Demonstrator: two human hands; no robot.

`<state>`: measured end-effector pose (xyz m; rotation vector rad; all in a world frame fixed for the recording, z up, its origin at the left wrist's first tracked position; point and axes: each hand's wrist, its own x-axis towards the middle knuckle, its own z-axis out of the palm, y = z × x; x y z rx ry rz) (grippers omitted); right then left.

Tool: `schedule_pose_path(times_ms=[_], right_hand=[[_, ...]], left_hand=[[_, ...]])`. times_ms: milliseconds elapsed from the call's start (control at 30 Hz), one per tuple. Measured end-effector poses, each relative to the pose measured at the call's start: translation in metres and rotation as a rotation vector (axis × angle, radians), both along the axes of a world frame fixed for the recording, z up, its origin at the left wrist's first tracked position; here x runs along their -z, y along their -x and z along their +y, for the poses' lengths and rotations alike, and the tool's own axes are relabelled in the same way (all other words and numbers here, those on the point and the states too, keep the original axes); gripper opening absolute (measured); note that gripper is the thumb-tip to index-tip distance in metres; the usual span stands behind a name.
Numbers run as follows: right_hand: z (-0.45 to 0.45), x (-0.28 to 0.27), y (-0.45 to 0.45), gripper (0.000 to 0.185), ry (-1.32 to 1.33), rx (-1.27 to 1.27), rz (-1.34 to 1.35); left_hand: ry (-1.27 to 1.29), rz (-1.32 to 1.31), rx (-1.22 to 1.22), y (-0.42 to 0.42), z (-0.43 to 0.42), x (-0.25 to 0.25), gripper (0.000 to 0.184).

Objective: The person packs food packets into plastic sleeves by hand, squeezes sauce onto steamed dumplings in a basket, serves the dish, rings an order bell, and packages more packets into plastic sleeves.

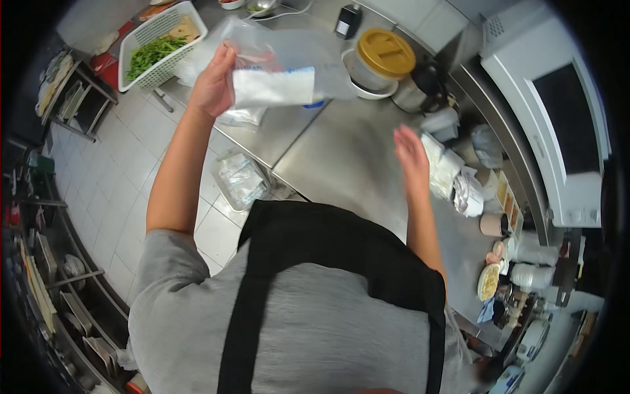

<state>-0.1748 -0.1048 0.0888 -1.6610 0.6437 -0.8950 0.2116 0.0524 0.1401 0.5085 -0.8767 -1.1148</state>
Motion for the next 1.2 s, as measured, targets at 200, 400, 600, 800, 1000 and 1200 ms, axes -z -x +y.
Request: schedule_pose_path(times_ms=[200,400,600,800,1000,1200], right_hand=[[-0.061,-0.037,-0.024,0.068,-0.476,-0.233,-0.053],[-0.077,-0.043,0.034,0.021,-0.023,-0.12,0.21],[-0.037,-0.005,0.098,0.013,0.479,-0.061,0.235],[-0.023,0.076,0.169,0.015,0.593,-0.068,0.487],[0.017,0.057,0.155,0.063,0.712,-0.155,0.586],[0.007,0.093,0.118,0.039,0.928,-0.236,0.503]], left_hand=[[-0.055,0.054,0.158,0.118,-0.019,0.031,0.032],[-0.295,-0.208,0.034,0.127,-0.042,0.078,0.014],[-0.202,-0.843,-0.123,0.154,-0.026,0.079,0.007],[-0.382,-1.272,-0.137,0.159,0.017,0.142,0.008],[-0.428,-1.076,-0.176,0.16,0.02,0.155,0.01],[-0.557,-0.779,-0.201,0.158,0.015,0.161,0.013]])
